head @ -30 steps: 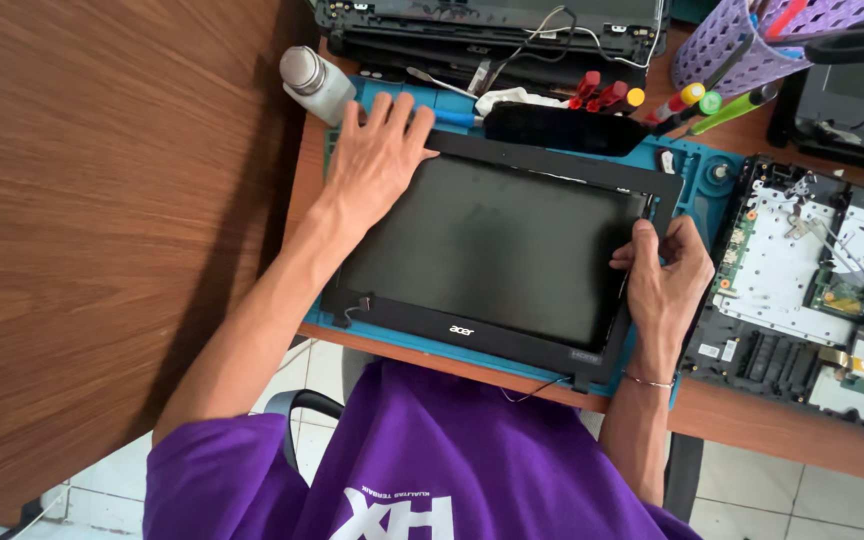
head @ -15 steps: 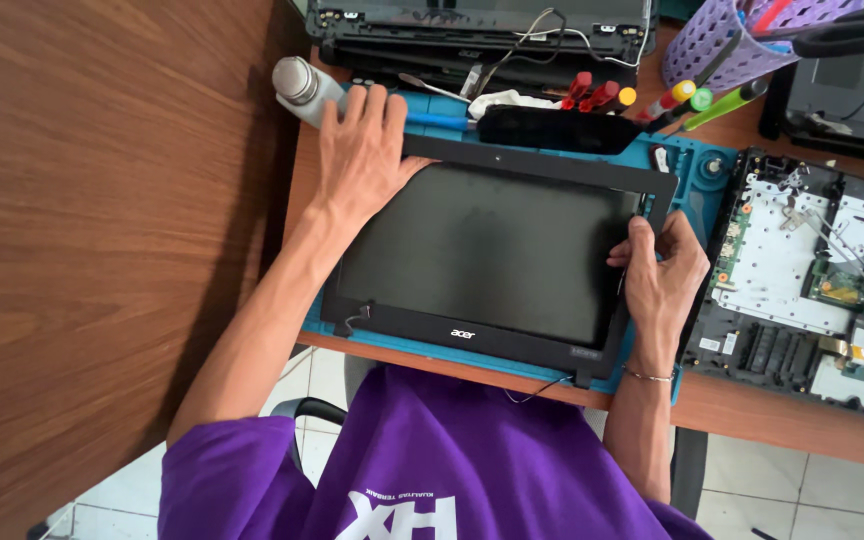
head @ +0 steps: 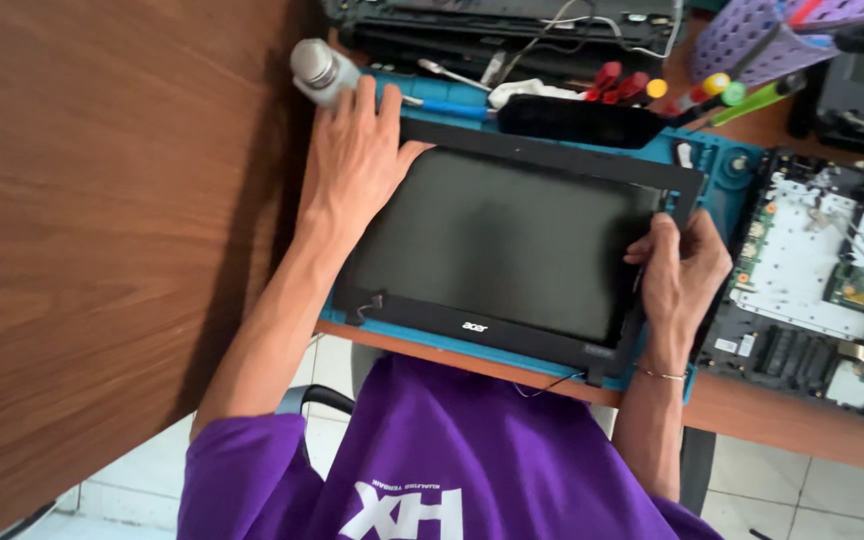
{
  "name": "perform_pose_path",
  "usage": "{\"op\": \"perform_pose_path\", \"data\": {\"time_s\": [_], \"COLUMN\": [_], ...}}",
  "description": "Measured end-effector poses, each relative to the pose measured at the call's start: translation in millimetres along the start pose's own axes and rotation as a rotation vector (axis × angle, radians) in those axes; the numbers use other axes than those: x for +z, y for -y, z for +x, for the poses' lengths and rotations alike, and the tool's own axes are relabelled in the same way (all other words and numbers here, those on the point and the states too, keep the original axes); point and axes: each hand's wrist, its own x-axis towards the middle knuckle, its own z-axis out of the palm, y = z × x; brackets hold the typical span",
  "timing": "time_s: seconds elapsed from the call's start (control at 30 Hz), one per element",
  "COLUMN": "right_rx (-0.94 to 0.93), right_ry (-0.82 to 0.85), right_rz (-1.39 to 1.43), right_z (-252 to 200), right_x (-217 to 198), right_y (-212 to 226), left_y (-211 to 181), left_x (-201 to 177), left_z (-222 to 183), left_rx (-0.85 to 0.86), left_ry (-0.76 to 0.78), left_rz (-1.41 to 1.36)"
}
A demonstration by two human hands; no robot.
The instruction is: The person peels a black protective film from a laptop screen and presses down the edges of the screen bezel to secure it. The workspace contains various tools and disassembled laptop parts.
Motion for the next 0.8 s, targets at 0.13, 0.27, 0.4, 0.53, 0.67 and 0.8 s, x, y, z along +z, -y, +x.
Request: {"op": "perform_pose_path", "data": {"time_s": [0.13,0.27,0.4,0.53,0.67,0.8], "right_rx": [0.007,-0.022,-0.085,-0.080,-0.067,-0.048], "right_ry": [-0.002,-0.014,-0.032,-0.032,-0.023,-0.044], "right_rz": [0.015,0.004,-0.014,0.017,-0.006,-0.063], "right_z": [-1,-7,-7,-5,-4,-3], "right_x": [0,4,6,7,5,8], "right_y": [3,5,-1,-6,-4,0], "left_y": [-1,0,-3,-8,-10,-10], "left_x": [0,-5,-7,-10,-7,4], "left_z": [5,-4,-12,-23,-31,-36], "left_rx": [-0.123,-0.177,-0.292,-0.400,-0.471,-0.520], "left_ry": [0.049,0.042,-0.032,-0.092,-0.164,-0.171], "left_rz": [-0.148,-0.113,-0.217,-0.305,-0.453,-0.448]}}
